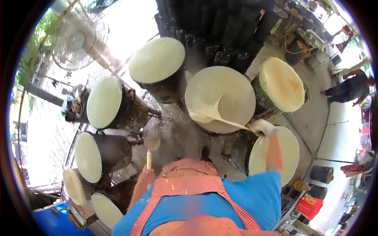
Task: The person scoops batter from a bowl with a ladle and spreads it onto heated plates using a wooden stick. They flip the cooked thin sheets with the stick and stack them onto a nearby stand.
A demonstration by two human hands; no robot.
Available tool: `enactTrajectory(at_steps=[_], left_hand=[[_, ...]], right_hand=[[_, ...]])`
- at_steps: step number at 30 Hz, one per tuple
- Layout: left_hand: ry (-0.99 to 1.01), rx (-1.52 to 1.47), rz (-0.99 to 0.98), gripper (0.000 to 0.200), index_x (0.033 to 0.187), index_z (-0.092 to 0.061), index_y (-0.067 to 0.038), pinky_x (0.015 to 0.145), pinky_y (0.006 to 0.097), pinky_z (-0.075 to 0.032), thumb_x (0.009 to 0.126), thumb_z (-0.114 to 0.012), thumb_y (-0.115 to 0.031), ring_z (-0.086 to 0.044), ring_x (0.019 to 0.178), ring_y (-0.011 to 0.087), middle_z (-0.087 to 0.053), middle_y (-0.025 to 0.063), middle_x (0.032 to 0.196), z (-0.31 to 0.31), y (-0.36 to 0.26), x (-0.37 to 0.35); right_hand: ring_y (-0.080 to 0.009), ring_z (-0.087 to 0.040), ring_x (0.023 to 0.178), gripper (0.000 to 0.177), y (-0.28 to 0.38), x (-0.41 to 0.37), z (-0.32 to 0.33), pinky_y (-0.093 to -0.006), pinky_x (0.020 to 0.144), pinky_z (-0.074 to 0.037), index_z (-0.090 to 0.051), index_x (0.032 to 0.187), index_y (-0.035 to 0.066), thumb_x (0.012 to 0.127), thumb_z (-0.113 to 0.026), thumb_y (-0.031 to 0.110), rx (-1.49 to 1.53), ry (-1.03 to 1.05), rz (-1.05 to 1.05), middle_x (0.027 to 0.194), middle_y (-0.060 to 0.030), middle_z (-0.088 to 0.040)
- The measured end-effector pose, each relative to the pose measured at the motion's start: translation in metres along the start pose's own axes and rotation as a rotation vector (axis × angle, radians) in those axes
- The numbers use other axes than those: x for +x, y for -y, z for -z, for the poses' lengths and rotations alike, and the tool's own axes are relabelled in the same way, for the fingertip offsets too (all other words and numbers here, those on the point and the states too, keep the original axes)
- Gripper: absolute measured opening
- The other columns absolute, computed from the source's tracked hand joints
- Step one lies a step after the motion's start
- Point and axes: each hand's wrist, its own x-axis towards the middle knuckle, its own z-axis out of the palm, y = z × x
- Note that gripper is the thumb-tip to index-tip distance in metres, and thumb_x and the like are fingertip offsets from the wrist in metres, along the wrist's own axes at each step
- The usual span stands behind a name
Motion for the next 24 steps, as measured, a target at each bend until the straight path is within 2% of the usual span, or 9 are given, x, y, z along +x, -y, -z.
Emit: enactTrajectory(at_steps=[1, 4, 7, 8, 12, 16, 21, 23, 24], left_hand=[[0.016, 0.004, 0.011, 0.04, 0.121, -0.038, -0.028, 0.029, 0.0223, -0.024, 0.089, -0.045, -0.008, -0.027, 0.037, 0.0069, -0.029, -0.0038, 0.055, 0.011, -0.003, 0.003], [0.083, 0.027, 0.057, 0.04, 0.121, -0.038, -0.029, 0.029, 0.0223, -0.024, 0.089, -0.045, -0.008, -0.027, 0.037, 0.0069, -0.029, -0.0038, 0.054, 0.043, -0.02, 0.022], [0.14, 0.035, 0.138, 0.04, 0.121, -0.038, -0.029, 0.029, 0.0222, -0.024, 0.089, -0.045, -0.007, -0.027, 0.037, 0.0068, -0.029, -0.0039, 0.054, 0.069, -0.037, 0.033], [0.164, 0.01, 0.168, 0.04, 0.121, -0.038, -0.03, 0.029, 0.0221, -0.024, 0.089, -0.045, -0.007, -0.027, 0.037, 0.0068, -0.029, -0.0039, 0.054, 0.073, -0.04, 0.031], [0.224, -0.12, 0.262, 0.055, 0.132, -0.031, -0.04, 0.027, 0.0222, -0.023, 0.089, -0.044, -0.009, -0.023, 0.035, 0.0062, -0.028, -0.0034, 0.054, 0.075, -0.058, 0.015], [0.325, -0.177, 0.225, 0.055, 0.133, -0.029, -0.043, 0.028, 0.0203, -0.023, 0.091, -0.044, -0.01, -0.026, 0.035, 0.0056, -0.029, -0.0031, 0.056, 0.067, -0.066, -0.033], [0.829, -0.328, 0.253, 0.057, 0.137, -0.028, -0.042, 0.032, 0.0201, -0.029, 0.093, -0.042, -0.009, -0.031, 0.04, 0.0076, -0.036, 0.0022, 0.066, 0.105, -0.052, -0.035], [0.818, -0.39, 0.286, 0.056, 0.14, -0.026, -0.036, 0.035, 0.0203, -0.033, 0.094, -0.038, -0.007, -0.034, 0.044, 0.0091, -0.037, 0.0046, 0.07, 0.094, -0.052, -0.059], [0.87, -0.345, 0.246, 0.056, 0.141, -0.027, -0.034, 0.036, 0.0204, -0.034, 0.093, -0.041, -0.009, -0.036, 0.046, 0.0094, -0.038, 0.0043, 0.069, 0.093, -0.05, -0.057]], right_hand=[[-0.0098, -0.04, 0.036, 0.013, 0.127, -0.067, -0.008, -0.0295, 0.035, -0.031, -0.062, 0.07, 0.009, 0.079, -0.06, 0.018, 0.234, -0.172, -0.66, 0.048, -0.0004, -0.046], [-0.0066, -0.04, 0.04, 0.017, 0.1, -0.188, -0.119, -0.0237, 0.038, -0.029, -0.069, 0.091, 0.006, 0.077, -0.063, 0.015, 0.716, -0.551, -0.623, 0.054, 0.0015, -0.051], [-0.0056, -0.045, 0.051, 0.024, 0.116, -0.153, -0.256, -0.0207, 0.045, -0.031, -0.068, 0.095, 0.001, 0.076, -0.068, 0.014, 1.136, -1.034, -0.37, 0.065, 0.0018, -0.054], [-0.0079, -0.05, 0.053, 0.021, 0.138, -0.12, -0.282, -0.0224, 0.047, -0.04, -0.068, 0.093, 0.0, 0.076, -0.069, 0.014, 0.836, -1.086, -0.538, 0.067, -0.0004, -0.058], [-0.0168, -0.061, 0.073, 0.033, 0.248, 0.052, -0.326, -0.0287, 0.071, -0.047, -0.065, 0.107, 0.001, 0.081, -0.067, 0.021, 0.449, -1.3, -0.233, 0.084, -0.0098, -0.068], [-0.0374, -0.062, 0.071, 0.033, 0.256, 0.062, -0.332, -0.0476, 0.065, -0.048, -0.067, 0.097, 0.015, 0.086, -0.054, 0.044, -0.209, -1.156, -0.61, 0.078, -0.0171, -0.065], [-0.0358, -0.063, 0.07, 0.03, 0.247, 0.017, -0.342, -0.0452, 0.064, -0.048, -0.066, 0.101, 0.015, 0.087, -0.054, 0.039, -0.03, -1.356, -0.672, 0.081, -0.0172, -0.066], [-0.0335, -0.063, 0.078, 0.028, 0.284, 0.048, -0.321, -0.0386, 0.07, -0.048, -0.067, 0.101, 0.009, 0.084, -0.059, 0.03, 0.484, -1.384, -0.436, 0.085, -0.0199, -0.065], [-0.0347, -0.063, 0.08, 0.029, 0.271, 0.082, -0.325, -0.0411, 0.071, -0.047, -0.067, 0.1, 0.009, 0.083, -0.058, 0.032, 0.4, -1.448, -0.303, 0.085, -0.0186, -0.065]])
